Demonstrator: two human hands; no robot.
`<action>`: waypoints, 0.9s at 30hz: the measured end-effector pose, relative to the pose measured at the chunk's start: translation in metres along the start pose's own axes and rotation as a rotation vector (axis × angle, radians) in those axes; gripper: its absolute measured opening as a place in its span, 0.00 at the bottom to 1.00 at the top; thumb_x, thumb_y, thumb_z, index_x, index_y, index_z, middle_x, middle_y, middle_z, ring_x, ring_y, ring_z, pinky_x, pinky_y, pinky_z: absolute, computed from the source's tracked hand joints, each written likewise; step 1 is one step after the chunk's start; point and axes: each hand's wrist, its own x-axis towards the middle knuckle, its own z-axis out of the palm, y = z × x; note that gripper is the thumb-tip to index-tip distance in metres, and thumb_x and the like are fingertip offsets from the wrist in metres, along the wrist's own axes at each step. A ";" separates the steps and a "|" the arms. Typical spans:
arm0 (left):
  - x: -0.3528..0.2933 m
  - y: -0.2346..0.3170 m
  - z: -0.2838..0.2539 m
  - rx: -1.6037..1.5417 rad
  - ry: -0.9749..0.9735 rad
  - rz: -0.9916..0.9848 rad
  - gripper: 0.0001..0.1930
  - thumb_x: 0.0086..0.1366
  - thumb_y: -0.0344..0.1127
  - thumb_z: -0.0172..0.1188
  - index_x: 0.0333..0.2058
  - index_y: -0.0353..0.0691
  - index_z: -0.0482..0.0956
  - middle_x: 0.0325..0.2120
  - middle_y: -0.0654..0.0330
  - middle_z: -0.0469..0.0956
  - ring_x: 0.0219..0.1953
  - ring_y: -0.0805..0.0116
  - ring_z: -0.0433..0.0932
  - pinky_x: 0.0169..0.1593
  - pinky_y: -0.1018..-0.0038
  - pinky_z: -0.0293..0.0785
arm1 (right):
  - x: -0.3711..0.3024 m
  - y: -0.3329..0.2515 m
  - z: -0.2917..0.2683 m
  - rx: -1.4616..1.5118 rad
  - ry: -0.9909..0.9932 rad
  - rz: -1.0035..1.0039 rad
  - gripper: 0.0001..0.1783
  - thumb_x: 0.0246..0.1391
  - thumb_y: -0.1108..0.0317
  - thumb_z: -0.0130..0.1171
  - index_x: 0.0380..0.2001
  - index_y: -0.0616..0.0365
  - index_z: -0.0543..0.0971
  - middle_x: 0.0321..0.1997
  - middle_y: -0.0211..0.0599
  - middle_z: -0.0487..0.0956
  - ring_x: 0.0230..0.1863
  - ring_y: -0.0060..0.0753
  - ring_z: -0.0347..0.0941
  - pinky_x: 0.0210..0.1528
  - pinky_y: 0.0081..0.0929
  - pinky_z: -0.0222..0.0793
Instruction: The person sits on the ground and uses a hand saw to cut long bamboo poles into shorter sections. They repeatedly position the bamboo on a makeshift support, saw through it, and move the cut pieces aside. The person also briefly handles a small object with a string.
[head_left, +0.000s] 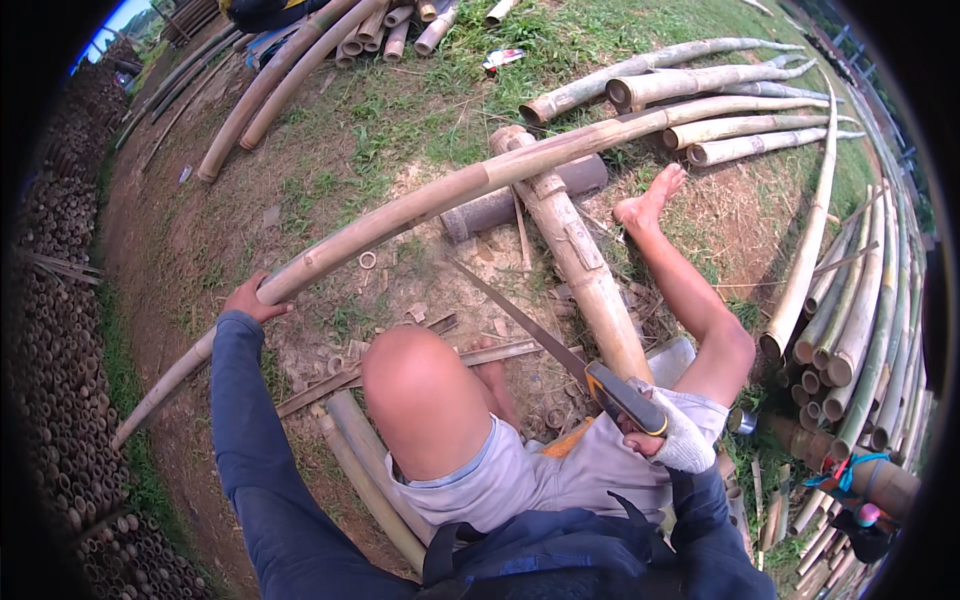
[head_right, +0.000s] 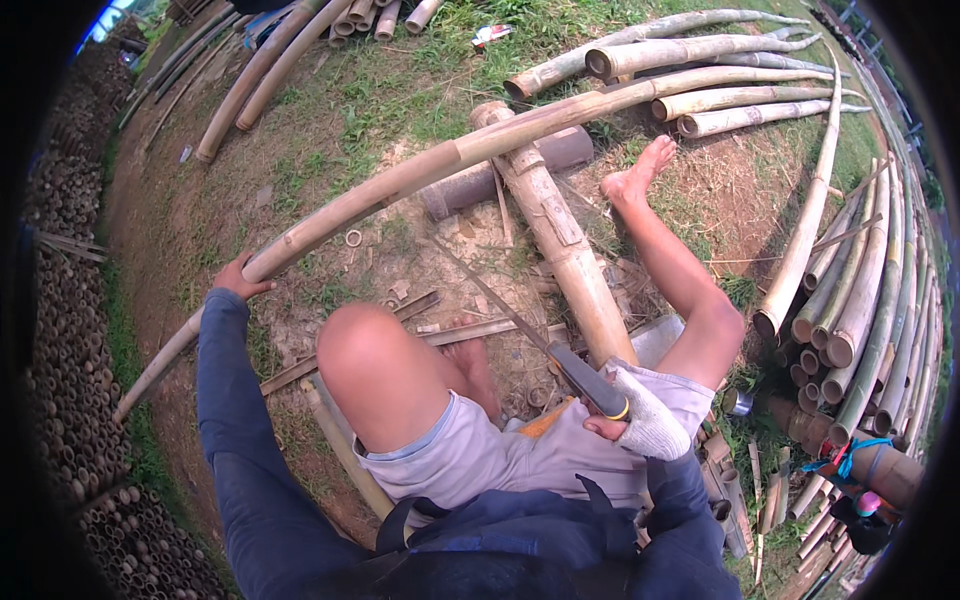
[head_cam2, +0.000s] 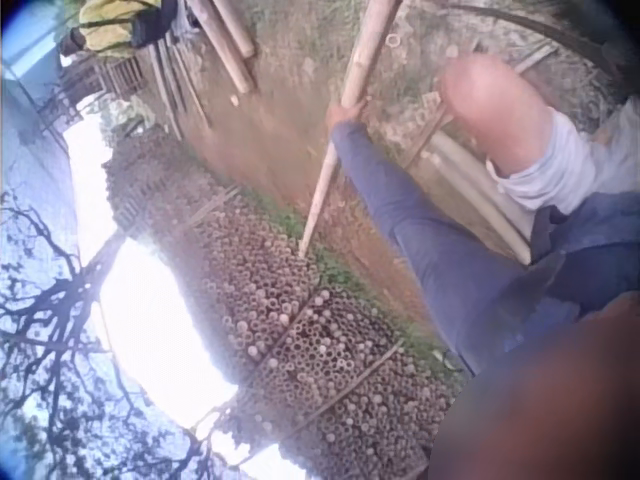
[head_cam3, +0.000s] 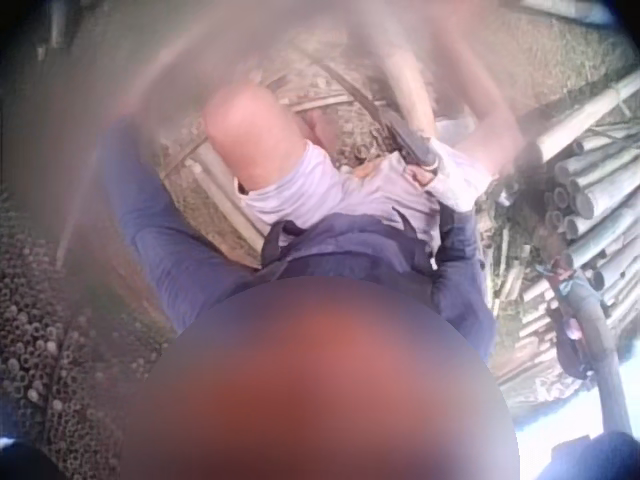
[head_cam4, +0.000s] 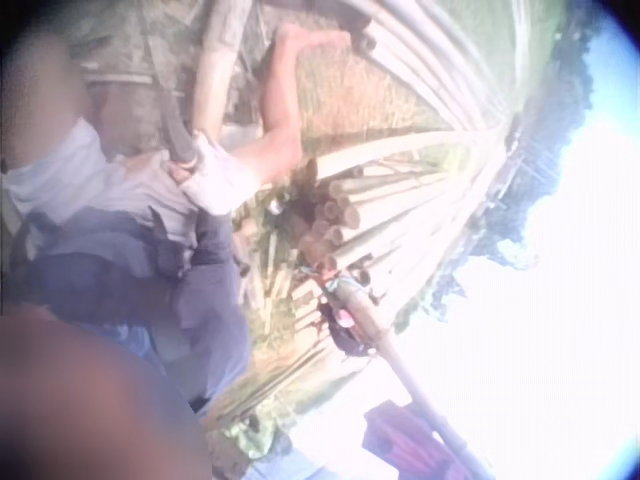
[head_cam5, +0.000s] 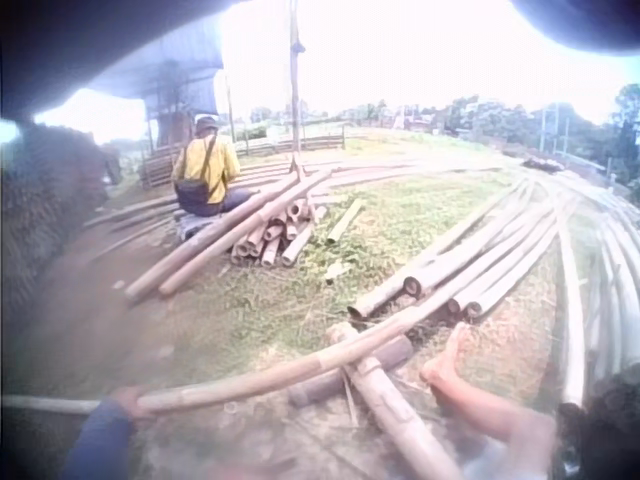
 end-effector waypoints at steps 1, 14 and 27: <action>0.006 0.007 0.000 -0.025 -0.016 0.012 0.50 0.39 0.67 0.82 0.60 0.50 0.78 0.51 0.50 0.86 0.54 0.47 0.85 0.61 0.55 0.78 | -0.022 -0.001 -0.012 0.150 0.055 0.058 0.25 0.52 0.60 0.81 0.45 0.58 0.78 0.38 0.29 0.79 0.39 0.30 0.76 0.45 0.32 0.71; 0.073 0.166 -0.005 -0.037 -0.095 0.180 0.55 0.37 0.67 0.84 0.64 0.49 0.78 0.53 0.47 0.85 0.57 0.44 0.83 0.64 0.54 0.76 | 0.040 0.041 -0.045 0.547 0.024 -0.627 0.32 0.46 0.68 0.83 0.50 0.60 0.73 0.40 0.33 0.77 0.26 0.25 0.73 0.25 0.22 0.68; 0.106 0.274 0.007 0.076 -0.112 0.202 0.63 0.34 0.75 0.81 0.69 0.49 0.73 0.56 0.48 0.83 0.59 0.45 0.82 0.65 0.54 0.75 | 0.225 -0.008 0.033 0.319 0.152 -0.324 0.28 0.61 0.69 0.73 0.60 0.60 0.71 0.51 0.30 0.77 0.49 0.21 0.73 0.53 0.24 0.73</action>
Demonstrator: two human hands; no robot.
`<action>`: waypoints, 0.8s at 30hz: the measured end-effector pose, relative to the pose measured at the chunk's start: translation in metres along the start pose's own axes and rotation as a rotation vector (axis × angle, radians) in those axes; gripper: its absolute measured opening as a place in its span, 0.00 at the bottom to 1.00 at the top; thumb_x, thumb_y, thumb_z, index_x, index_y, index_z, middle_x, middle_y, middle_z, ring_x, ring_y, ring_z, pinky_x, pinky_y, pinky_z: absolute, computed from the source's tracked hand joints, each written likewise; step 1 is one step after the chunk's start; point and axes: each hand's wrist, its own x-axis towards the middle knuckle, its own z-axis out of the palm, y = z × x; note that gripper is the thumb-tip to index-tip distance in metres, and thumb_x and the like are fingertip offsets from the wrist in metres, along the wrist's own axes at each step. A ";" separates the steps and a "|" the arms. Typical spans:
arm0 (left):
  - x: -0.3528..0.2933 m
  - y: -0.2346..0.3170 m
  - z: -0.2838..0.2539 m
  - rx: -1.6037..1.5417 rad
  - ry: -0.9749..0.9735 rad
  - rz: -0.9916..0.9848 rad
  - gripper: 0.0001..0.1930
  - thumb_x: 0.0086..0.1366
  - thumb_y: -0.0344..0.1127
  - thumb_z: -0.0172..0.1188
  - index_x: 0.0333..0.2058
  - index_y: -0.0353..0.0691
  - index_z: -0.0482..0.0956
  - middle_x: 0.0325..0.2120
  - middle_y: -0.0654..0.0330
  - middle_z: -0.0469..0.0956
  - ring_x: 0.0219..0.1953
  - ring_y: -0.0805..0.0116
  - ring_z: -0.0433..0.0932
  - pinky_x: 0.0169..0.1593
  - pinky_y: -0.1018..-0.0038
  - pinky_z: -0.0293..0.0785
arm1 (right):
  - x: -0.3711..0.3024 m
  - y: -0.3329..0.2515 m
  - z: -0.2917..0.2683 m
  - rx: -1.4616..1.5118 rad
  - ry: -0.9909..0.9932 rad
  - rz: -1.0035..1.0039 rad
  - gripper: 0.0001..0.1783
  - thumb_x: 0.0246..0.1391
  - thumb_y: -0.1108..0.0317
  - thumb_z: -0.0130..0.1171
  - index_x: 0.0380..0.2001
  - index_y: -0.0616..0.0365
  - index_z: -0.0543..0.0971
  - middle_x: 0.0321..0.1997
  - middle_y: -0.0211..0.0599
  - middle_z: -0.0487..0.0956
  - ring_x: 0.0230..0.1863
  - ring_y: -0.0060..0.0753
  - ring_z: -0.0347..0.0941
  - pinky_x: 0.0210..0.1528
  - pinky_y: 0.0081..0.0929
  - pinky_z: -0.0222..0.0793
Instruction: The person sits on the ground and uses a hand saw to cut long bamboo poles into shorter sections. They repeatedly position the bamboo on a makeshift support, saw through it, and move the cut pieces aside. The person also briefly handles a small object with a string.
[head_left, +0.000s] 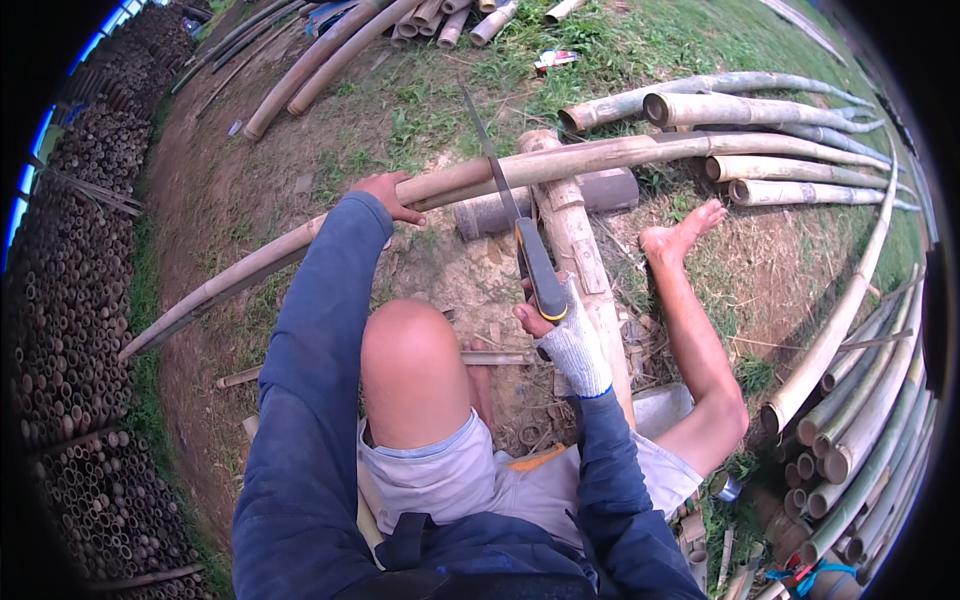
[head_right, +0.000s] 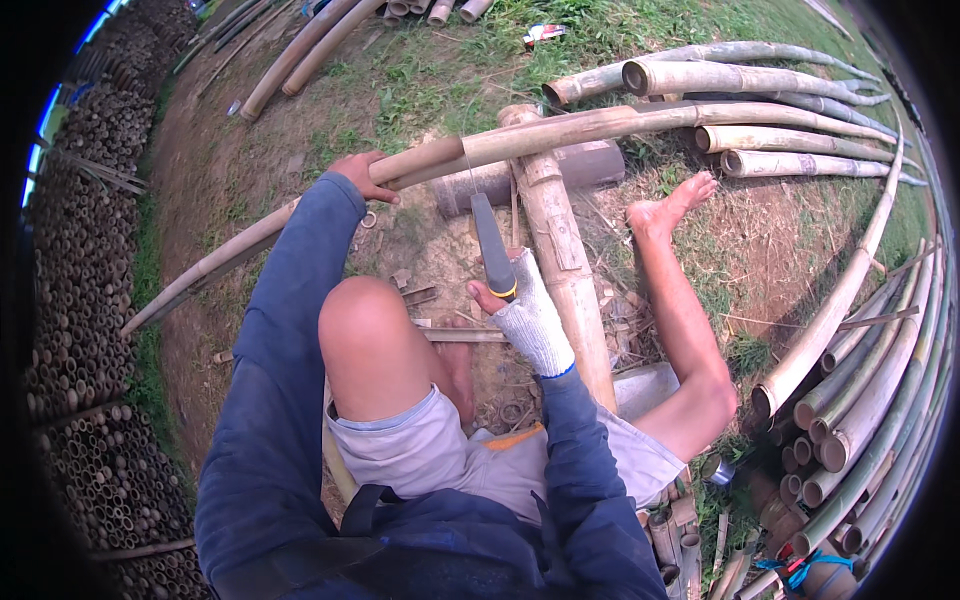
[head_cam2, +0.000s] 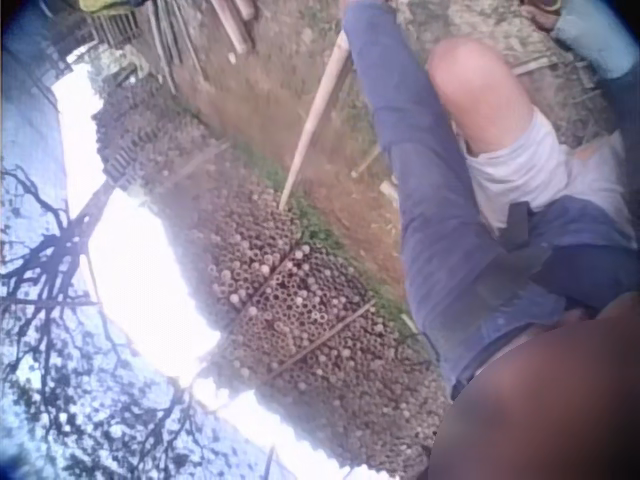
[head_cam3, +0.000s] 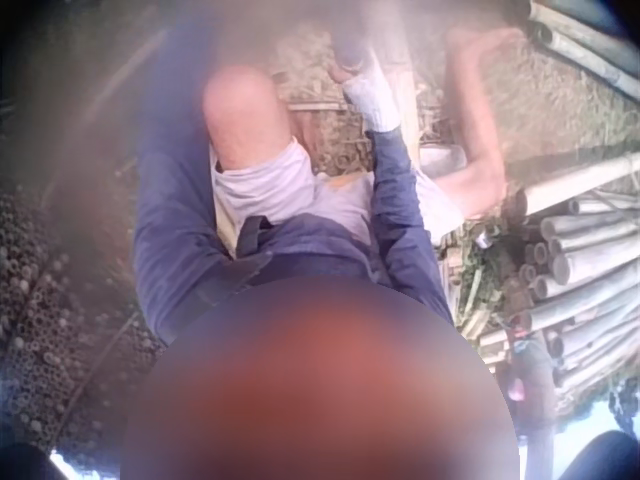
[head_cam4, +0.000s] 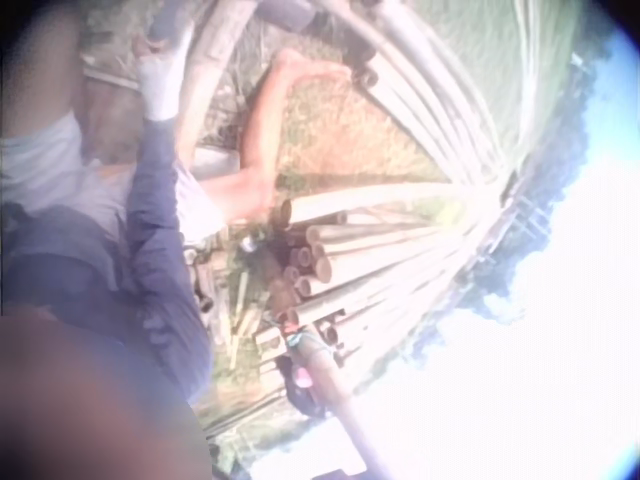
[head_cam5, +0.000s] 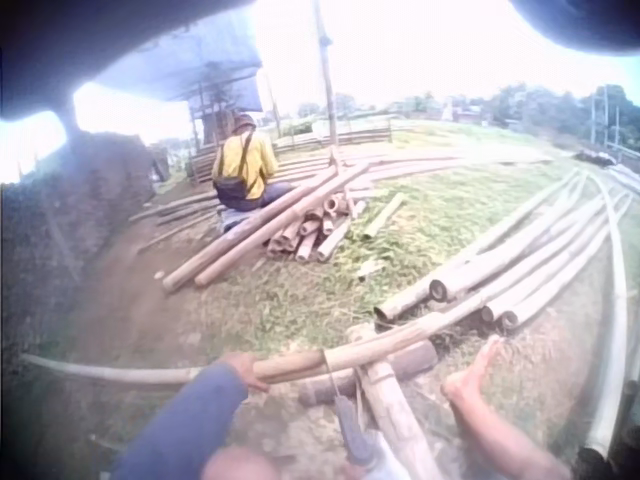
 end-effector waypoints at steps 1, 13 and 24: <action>0.000 0.000 0.000 -0.005 0.021 0.007 0.62 0.34 0.75 0.81 0.67 0.49 0.74 0.55 0.48 0.84 0.58 0.45 0.82 0.65 0.54 0.75 | 0.000 0.000 0.001 0.003 0.076 -0.084 0.28 0.62 0.70 0.72 0.61 0.60 0.71 0.51 0.30 0.76 0.50 0.21 0.72 0.54 0.24 0.73; 0.000 0.001 -0.004 0.000 -0.003 -0.009 0.62 0.36 0.75 0.80 0.68 0.46 0.75 0.56 0.46 0.83 0.59 0.44 0.82 0.65 0.55 0.76 | -0.088 -0.021 -0.007 -0.313 0.091 -0.257 0.35 0.60 0.73 0.69 0.67 0.65 0.67 0.64 0.48 0.72 0.66 0.42 0.71 0.69 0.35 0.66; -0.001 0.002 -0.004 -0.012 0.029 -0.007 0.59 0.38 0.71 0.80 0.67 0.45 0.75 0.55 0.44 0.84 0.58 0.44 0.82 0.66 0.56 0.74 | 0.081 0.020 0.018 -0.062 0.062 -0.336 0.34 0.62 0.76 0.64 0.69 0.63 0.65 0.66 0.43 0.71 0.66 0.33 0.69 0.70 0.31 0.64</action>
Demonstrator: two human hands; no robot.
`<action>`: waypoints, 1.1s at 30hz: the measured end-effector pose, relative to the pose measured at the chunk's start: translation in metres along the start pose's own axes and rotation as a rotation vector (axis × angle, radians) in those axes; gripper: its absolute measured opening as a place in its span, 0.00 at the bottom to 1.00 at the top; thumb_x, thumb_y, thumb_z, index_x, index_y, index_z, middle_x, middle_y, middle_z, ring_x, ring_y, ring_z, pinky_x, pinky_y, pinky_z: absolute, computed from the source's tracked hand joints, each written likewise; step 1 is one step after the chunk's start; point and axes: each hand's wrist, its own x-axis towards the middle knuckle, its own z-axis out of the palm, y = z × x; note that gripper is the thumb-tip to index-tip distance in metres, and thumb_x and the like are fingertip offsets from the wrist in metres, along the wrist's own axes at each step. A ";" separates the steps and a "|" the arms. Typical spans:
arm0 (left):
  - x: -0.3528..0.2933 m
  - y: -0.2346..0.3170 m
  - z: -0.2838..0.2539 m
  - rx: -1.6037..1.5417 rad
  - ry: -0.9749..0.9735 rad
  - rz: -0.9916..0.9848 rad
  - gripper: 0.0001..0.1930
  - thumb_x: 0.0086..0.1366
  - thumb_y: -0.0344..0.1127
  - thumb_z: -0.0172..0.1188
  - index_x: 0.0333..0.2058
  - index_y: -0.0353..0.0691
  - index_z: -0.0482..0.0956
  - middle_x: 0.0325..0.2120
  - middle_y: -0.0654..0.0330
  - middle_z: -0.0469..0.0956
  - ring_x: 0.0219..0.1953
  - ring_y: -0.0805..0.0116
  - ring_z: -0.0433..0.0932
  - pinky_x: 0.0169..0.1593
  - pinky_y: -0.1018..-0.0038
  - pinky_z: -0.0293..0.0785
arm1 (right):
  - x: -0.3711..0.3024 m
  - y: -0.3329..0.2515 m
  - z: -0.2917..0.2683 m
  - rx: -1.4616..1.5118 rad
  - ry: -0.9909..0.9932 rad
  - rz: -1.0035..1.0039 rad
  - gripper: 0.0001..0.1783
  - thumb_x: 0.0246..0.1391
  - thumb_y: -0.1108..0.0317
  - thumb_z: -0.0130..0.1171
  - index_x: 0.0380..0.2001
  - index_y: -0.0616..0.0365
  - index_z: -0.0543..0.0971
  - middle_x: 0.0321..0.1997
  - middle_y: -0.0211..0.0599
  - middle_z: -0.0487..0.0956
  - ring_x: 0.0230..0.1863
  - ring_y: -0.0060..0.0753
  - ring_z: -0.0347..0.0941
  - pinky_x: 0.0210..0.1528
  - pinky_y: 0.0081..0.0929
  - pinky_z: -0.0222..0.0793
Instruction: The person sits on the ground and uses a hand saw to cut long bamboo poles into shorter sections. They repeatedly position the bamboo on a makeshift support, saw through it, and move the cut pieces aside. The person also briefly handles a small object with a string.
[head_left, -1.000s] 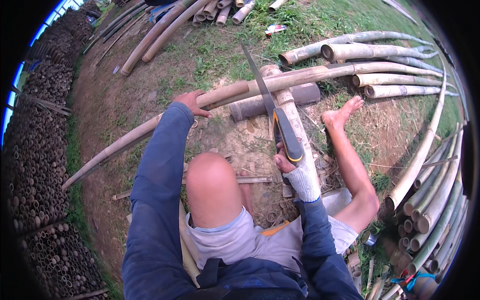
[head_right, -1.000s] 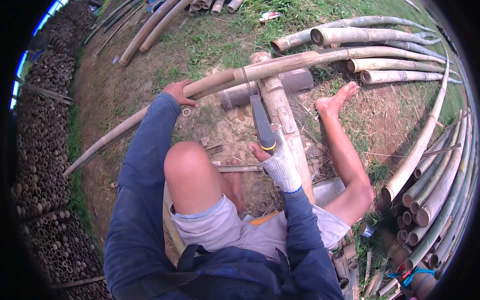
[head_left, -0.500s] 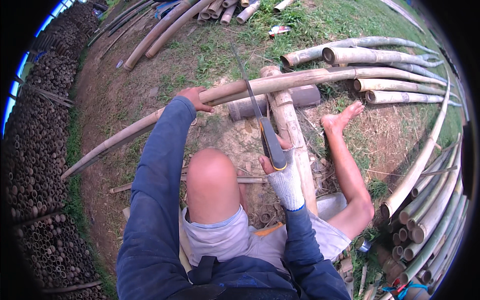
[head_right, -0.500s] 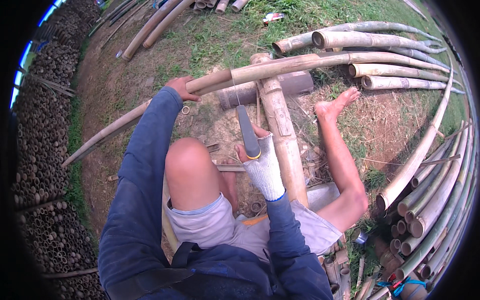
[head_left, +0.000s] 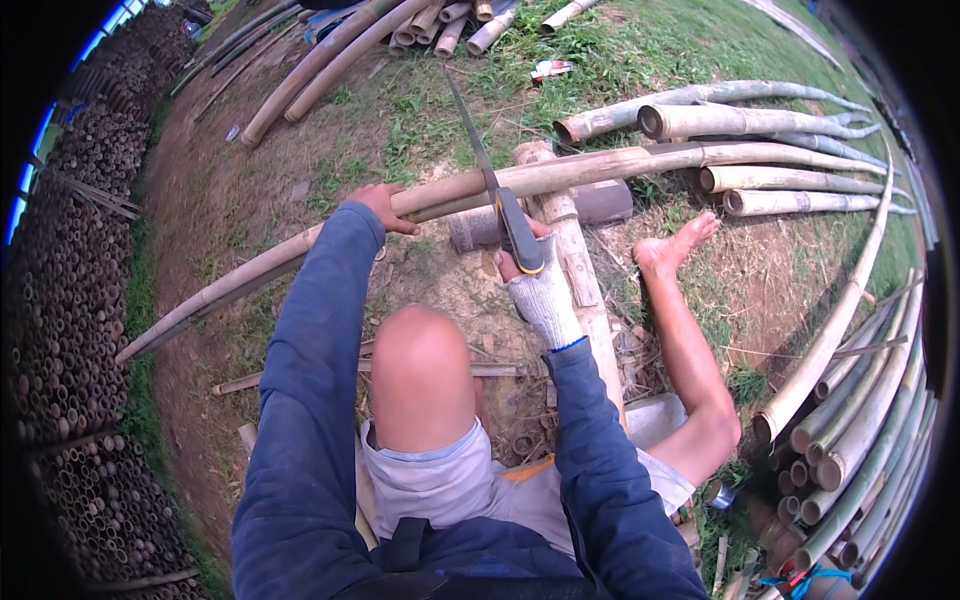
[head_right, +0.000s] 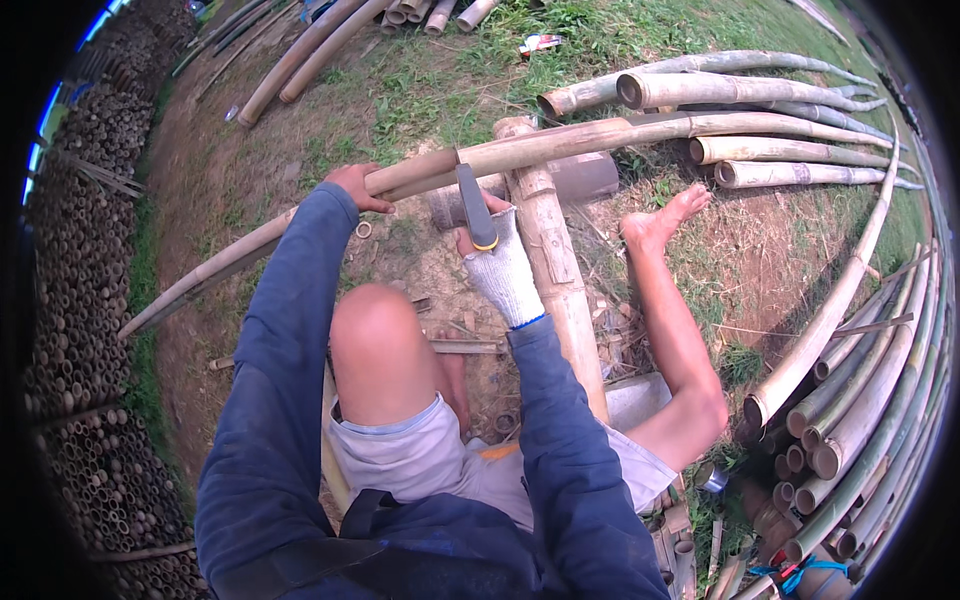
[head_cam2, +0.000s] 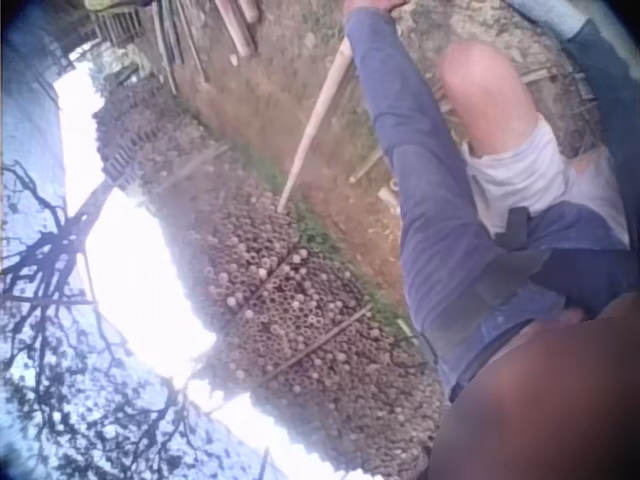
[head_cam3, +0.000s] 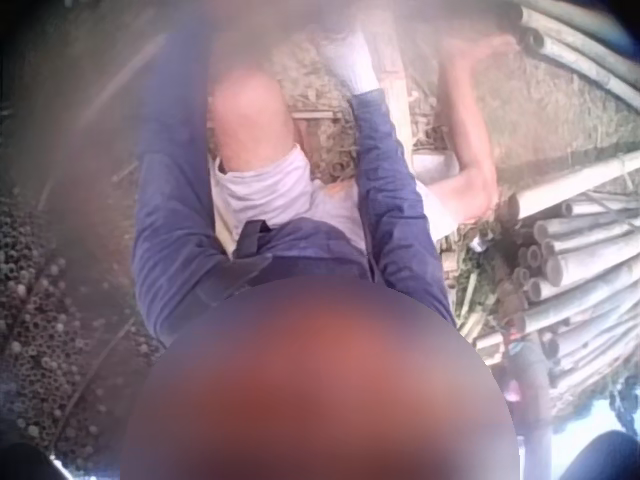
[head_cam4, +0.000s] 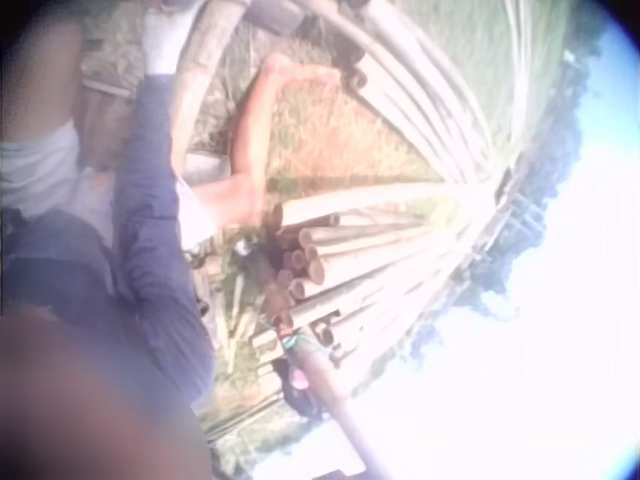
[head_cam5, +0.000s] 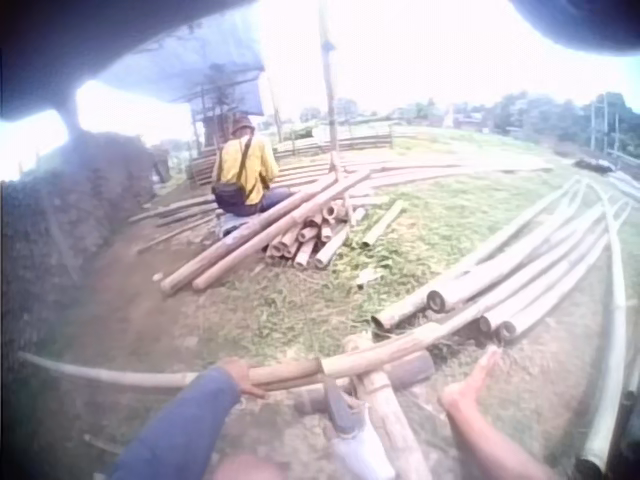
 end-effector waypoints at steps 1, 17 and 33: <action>-0.001 0.000 -0.002 0.003 -0.008 0.007 0.59 0.37 0.71 0.81 0.67 0.45 0.75 0.55 0.44 0.84 0.58 0.44 0.82 0.66 0.56 0.74 | -0.001 0.000 0.002 0.008 0.016 0.001 0.34 0.62 0.76 0.64 0.69 0.63 0.65 0.67 0.43 0.71 0.66 0.34 0.69 0.70 0.31 0.64; -0.005 -0.006 0.015 -0.103 0.046 0.079 0.60 0.40 0.72 0.79 0.69 0.46 0.72 0.55 0.44 0.83 0.58 0.43 0.82 0.63 0.53 0.76 | -0.022 -0.030 0.003 -0.110 -0.010 0.050 0.34 0.61 0.76 0.63 0.70 0.62 0.66 0.64 0.45 0.75 0.64 0.34 0.73 0.67 0.30 0.69; -0.004 0.041 0.031 -0.015 0.200 0.065 0.46 0.47 0.66 0.79 0.60 0.47 0.77 0.48 0.49 0.86 0.51 0.49 0.85 0.58 0.55 0.80 | -0.045 -0.044 0.010 -0.369 -0.002 0.040 0.32 0.64 0.76 0.63 0.69 0.57 0.66 0.48 0.32 0.74 0.41 0.24 0.71 0.42 0.24 0.71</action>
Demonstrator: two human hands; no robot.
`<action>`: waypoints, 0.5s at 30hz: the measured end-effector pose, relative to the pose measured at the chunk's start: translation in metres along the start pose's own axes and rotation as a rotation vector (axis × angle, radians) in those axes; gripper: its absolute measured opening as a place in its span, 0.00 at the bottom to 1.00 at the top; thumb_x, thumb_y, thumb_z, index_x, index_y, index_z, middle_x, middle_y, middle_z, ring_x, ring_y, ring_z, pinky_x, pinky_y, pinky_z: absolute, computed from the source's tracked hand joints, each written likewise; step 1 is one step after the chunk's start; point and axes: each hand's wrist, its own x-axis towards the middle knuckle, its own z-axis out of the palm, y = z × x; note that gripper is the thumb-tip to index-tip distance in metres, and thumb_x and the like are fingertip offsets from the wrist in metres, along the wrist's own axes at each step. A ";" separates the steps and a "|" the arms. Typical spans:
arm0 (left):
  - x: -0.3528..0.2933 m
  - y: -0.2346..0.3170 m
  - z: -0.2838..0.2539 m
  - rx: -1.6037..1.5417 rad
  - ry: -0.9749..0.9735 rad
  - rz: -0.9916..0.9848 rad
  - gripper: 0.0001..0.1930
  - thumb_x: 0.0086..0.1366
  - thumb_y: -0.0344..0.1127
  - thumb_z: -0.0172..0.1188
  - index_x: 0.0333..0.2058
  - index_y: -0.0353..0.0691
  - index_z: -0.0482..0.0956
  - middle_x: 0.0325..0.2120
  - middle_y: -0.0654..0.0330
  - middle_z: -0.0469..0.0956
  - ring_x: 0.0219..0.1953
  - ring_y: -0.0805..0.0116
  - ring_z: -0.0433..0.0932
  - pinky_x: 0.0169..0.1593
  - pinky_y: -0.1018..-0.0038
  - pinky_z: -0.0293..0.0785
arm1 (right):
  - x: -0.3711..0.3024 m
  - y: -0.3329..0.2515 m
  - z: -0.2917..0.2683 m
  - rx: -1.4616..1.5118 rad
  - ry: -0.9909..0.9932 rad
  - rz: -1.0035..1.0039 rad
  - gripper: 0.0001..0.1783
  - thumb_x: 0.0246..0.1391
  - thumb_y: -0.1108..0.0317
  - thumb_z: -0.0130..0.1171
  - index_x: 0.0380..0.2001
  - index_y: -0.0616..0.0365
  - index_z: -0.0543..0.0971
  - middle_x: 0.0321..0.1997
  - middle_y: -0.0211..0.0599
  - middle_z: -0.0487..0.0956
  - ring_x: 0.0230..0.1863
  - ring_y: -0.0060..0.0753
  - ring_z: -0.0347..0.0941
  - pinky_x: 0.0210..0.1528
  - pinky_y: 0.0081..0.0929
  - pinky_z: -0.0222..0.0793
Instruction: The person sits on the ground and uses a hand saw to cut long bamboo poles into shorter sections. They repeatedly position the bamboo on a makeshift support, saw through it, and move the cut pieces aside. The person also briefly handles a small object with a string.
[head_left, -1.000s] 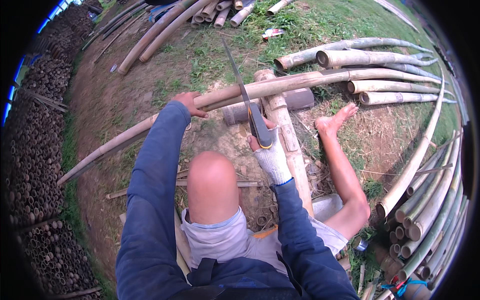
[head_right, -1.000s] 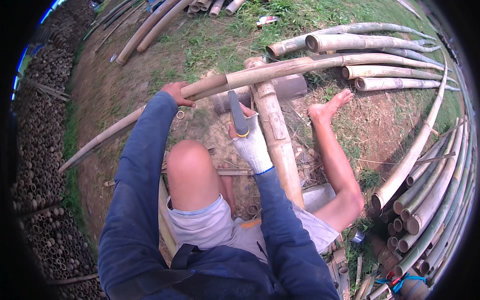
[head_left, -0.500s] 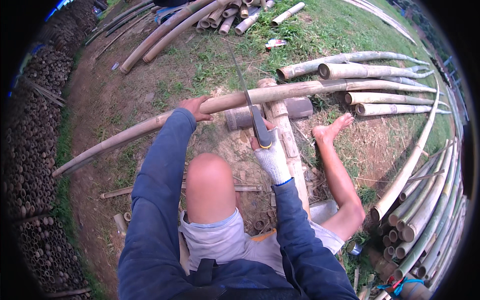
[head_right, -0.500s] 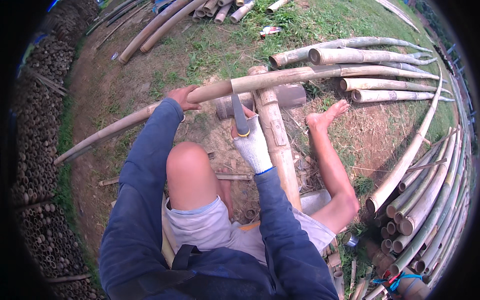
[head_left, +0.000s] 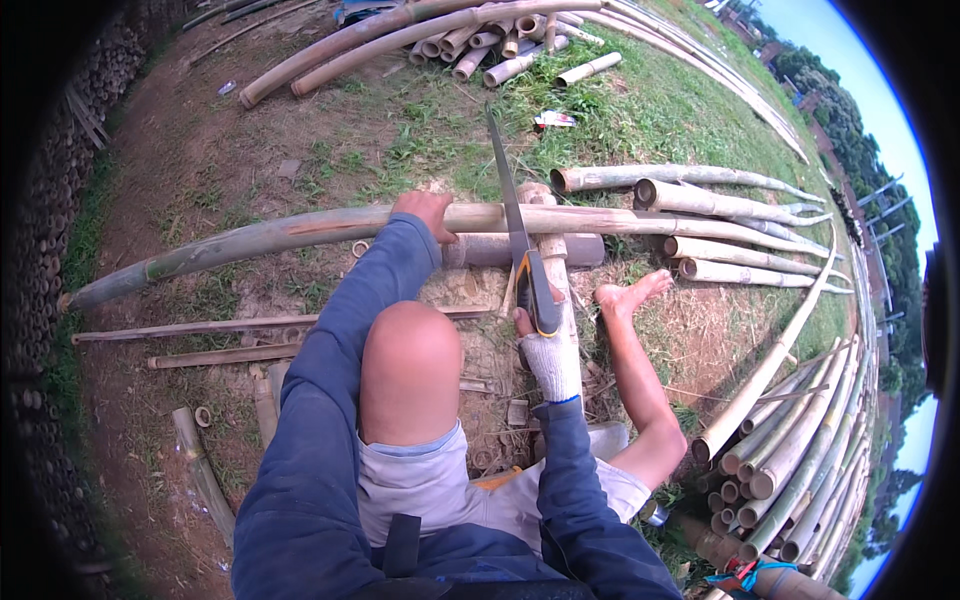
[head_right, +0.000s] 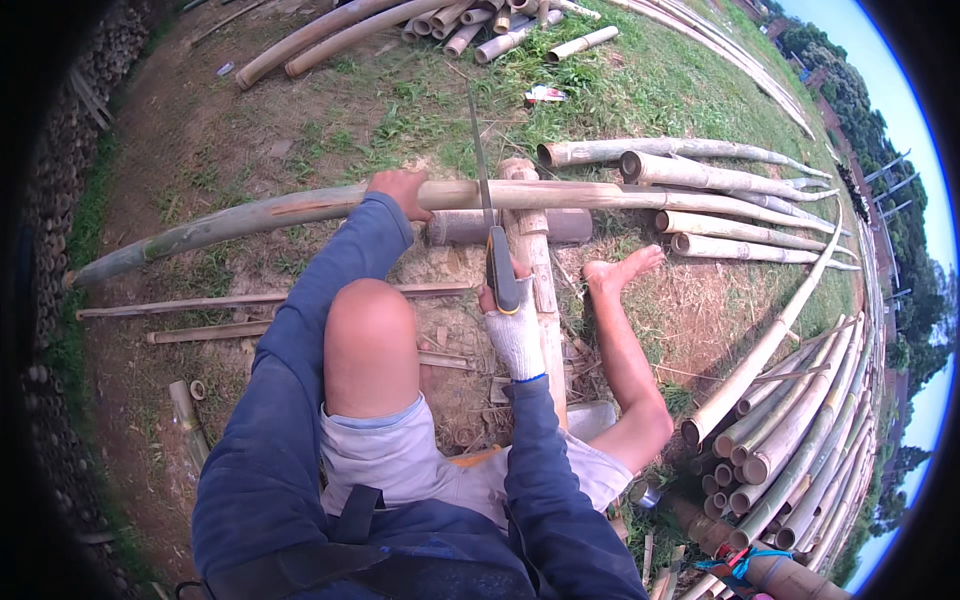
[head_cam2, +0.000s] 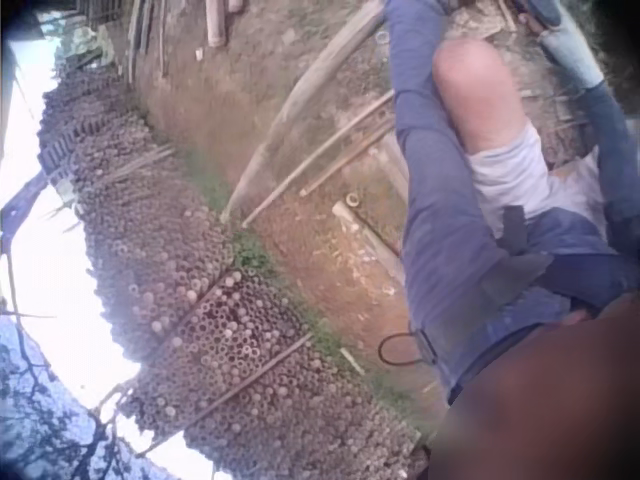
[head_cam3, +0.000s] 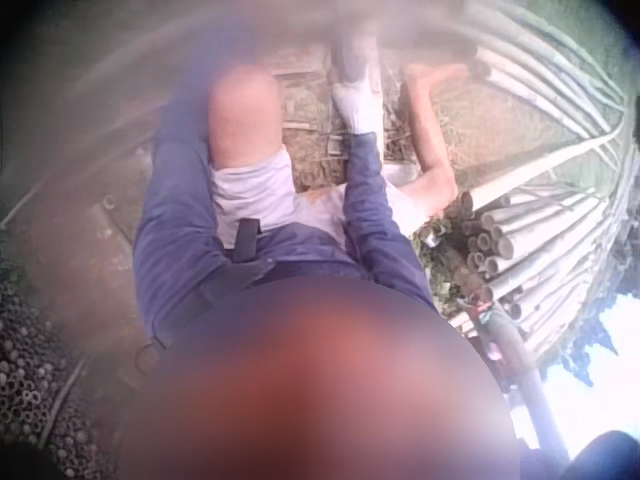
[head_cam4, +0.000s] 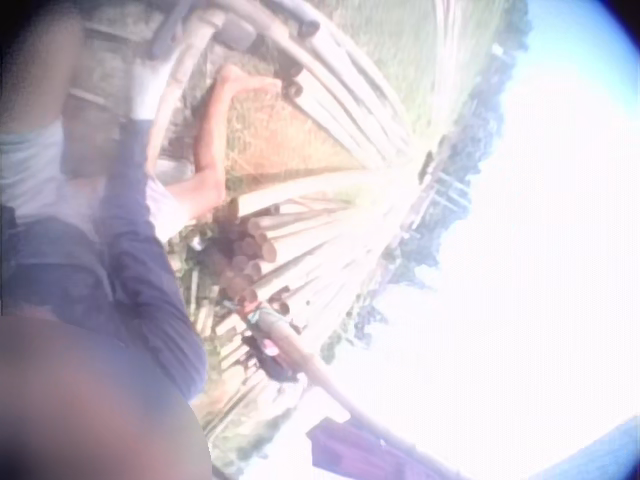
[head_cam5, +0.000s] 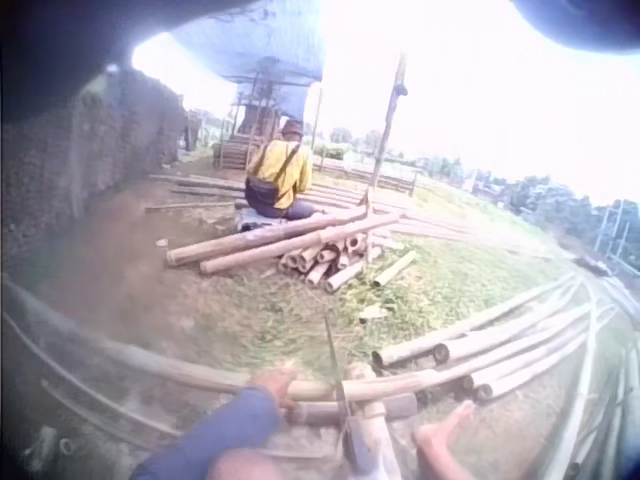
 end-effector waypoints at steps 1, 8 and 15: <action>-0.001 0.000 0.000 -0.007 0.013 0.018 0.44 0.48 0.65 0.79 0.59 0.47 0.78 0.47 0.49 0.87 0.50 0.49 0.86 0.58 0.55 0.80 | -0.001 -0.001 0.002 -0.016 0.009 -0.010 0.31 0.64 0.76 0.64 0.68 0.56 0.66 0.45 0.31 0.74 0.35 0.21 0.71 0.36 0.22 0.71; -0.033 -0.032 -0.004 -0.024 0.054 0.092 0.39 0.51 0.63 0.77 0.55 0.45 0.81 0.43 0.49 0.88 0.50 0.49 0.86 0.56 0.56 0.81 | -0.018 -0.018 0.024 -0.002 -0.013 -0.002 0.30 0.65 0.73 0.65 0.67 0.58 0.67 0.47 0.32 0.74 0.40 0.23 0.71 0.42 0.24 0.70; -0.066 -0.058 0.002 -0.052 -0.034 0.025 0.40 0.51 0.65 0.76 0.57 0.46 0.81 0.44 0.50 0.88 0.50 0.49 0.86 0.55 0.56 0.81 | -0.035 -0.025 0.062 0.113 -0.055 0.173 0.33 0.65 0.73 0.64 0.70 0.59 0.64 0.61 0.39 0.73 0.60 0.30 0.71 0.64 0.31 0.68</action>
